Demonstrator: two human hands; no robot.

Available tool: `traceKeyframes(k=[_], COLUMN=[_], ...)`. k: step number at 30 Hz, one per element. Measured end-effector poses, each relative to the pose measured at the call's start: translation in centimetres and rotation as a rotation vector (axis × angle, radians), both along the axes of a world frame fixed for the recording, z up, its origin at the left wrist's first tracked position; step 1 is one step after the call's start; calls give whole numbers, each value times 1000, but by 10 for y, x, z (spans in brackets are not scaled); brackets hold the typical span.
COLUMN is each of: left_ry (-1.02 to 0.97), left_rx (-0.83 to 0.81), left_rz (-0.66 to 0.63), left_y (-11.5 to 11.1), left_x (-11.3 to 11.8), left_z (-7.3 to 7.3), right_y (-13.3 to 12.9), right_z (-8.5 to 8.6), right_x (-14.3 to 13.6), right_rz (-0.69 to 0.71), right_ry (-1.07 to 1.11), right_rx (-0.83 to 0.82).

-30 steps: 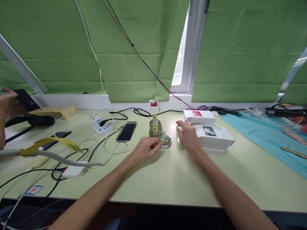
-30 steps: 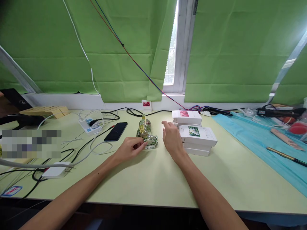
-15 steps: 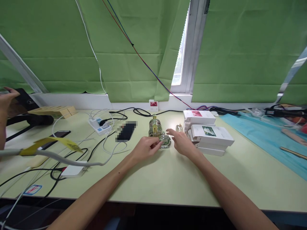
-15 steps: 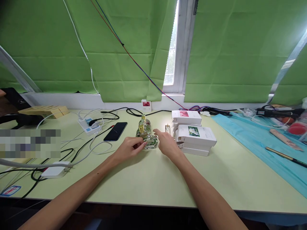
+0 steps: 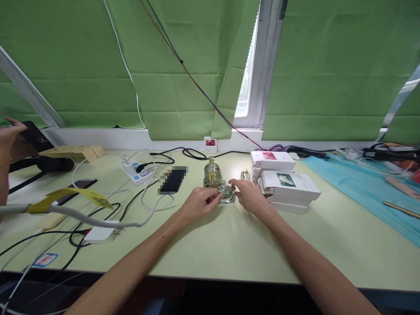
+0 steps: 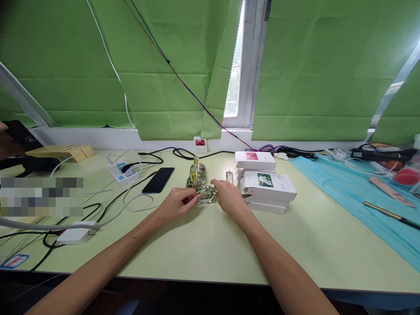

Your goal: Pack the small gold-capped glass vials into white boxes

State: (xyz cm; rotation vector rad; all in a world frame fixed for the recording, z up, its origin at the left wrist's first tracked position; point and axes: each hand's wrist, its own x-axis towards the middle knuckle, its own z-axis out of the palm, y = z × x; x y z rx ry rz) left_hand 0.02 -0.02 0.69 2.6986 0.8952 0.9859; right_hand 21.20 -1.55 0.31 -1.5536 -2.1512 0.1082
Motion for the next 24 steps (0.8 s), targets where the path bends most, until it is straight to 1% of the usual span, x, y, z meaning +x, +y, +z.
traceKeyframes(k=[5, 11, 18, 24], left_ry=[3, 0, -29, -60], left_rx=[3, 0, -4, -58], left_rz=[3, 22, 83, 134], left_y=[-1, 1, 1, 0], left_x=[1, 0, 0, 0], left_z=[1, -2, -2, -1], right_y=[1, 2, 0, 0], right_z=[1, -1, -3, -2], right_x=[-1, -1, 0, -1], right_rz=[-18, -35, -34, -49], right_ry=[-53, -54, -16, -3], right_rx=[-36, -93, -100, -120])
